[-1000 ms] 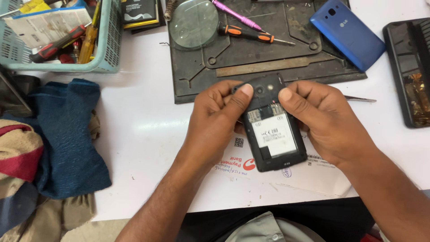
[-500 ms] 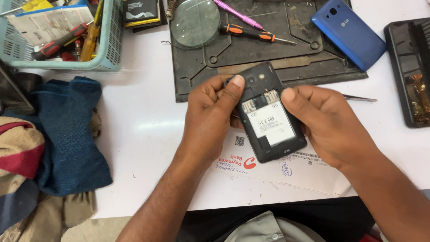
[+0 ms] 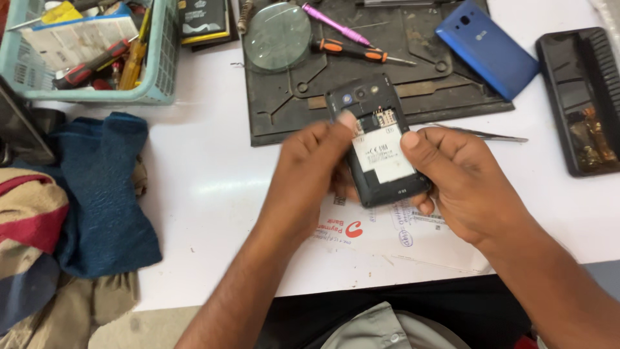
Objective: The person holds a disassembled smartphone motherboard and uses a small blue plastic tool to press and align components along the edge. They then place the motherboard into the phone's black plastic frame, aligning the camera and connectors, and press the frame to secure it.
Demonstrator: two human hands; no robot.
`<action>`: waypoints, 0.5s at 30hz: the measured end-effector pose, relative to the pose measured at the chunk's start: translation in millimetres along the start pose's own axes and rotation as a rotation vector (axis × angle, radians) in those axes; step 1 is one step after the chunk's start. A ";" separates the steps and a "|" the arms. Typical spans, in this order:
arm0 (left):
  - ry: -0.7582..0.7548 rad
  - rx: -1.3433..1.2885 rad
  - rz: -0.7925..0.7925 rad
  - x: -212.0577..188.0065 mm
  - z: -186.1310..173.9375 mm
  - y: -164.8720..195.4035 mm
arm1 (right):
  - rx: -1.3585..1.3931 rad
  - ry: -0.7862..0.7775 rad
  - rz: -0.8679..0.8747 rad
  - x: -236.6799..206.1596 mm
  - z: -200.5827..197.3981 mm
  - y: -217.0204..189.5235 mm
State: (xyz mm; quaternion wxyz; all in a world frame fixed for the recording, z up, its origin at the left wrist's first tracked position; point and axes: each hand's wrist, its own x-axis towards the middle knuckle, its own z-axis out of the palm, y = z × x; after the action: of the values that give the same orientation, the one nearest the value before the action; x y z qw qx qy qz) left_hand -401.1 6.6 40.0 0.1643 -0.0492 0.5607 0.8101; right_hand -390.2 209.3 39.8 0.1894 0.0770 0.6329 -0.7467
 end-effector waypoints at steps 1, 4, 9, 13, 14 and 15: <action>-0.031 0.014 -0.053 -4.5 2.5 -0.9 | 0.006 0.015 -0.009 0.2 -1.5 -0.8; -0.167 0.089 -0.092 -18.6 8.7 -4.5 | 0.033 0.031 -0.023 0.6 -2.9 -0.3; -0.132 0.099 -0.107 -27.8 12.7 -4.8 | 0.018 0.073 0.031 -8.2 -2.8 0.8; -0.105 0.073 -0.105 -28.7 14.0 -3.5 | 0.031 0.020 0.055 -18.9 -1.6 0.4; -0.103 0.060 -0.102 -29.1 13.7 -4.0 | 0.011 0.003 0.055 -21.3 -1.2 0.4; -0.103 0.047 -0.100 -29.5 13.5 -4.9 | -0.009 -0.012 0.055 -23.2 -1.5 -0.3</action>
State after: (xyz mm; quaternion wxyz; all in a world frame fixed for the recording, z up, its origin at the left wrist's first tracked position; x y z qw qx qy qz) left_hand -370.4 14.4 48.4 0.2344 -0.0317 0.5673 0.7888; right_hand -369.3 215.1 48.1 0.2139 0.0888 0.6328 -0.7388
